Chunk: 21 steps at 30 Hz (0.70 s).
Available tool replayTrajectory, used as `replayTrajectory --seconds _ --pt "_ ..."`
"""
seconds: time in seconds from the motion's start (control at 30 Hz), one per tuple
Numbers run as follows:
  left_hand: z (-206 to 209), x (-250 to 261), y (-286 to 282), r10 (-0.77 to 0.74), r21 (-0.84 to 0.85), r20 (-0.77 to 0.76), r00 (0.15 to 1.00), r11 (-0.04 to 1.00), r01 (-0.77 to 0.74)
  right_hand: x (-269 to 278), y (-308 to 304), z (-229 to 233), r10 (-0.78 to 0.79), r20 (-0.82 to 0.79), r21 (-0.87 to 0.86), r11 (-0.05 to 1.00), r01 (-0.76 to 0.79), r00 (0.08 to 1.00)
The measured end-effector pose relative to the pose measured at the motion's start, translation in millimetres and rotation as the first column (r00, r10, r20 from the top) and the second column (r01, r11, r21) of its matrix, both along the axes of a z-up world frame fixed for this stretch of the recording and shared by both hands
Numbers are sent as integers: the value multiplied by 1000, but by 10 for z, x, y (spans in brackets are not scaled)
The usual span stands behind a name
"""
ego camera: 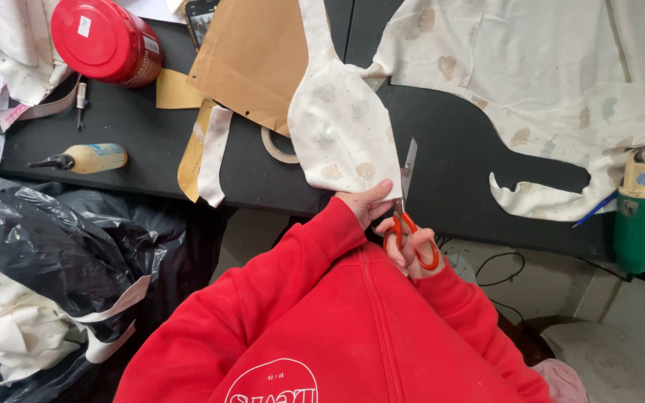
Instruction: The person cuts a piece of white fabric with red-handled scissors, then uses a cardboard template and a blue pen to trace a shape onto a larger piece of fabric. Finally, they use a green handheld rotary cutter to cut along the traced line.
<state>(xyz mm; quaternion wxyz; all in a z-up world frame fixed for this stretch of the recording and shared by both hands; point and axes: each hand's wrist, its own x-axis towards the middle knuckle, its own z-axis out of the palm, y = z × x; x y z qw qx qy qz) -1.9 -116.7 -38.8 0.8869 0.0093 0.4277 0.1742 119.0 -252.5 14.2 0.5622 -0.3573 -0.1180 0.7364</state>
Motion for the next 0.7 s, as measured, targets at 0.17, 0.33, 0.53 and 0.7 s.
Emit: replayTrajectory --seconds 0.17,0.33,0.53,0.7 --pt "117 -12 22 27 3 -1 1000 1000 -27 45 -17 -116 2 74 -166 986 10 997" --pt "102 -56 33 35 25 32 999 999 -36 45 49 -114 63 139 -194 980 -35 988" --pt "-250 -153 -97 -62 150 114 992 988 45 93 176 -229 -14 -142 -39 999 9 990" --pt "-5 -165 -1 -53 139 -13 998 989 55 105 261 -61 68 224 -246 969 -11 972"
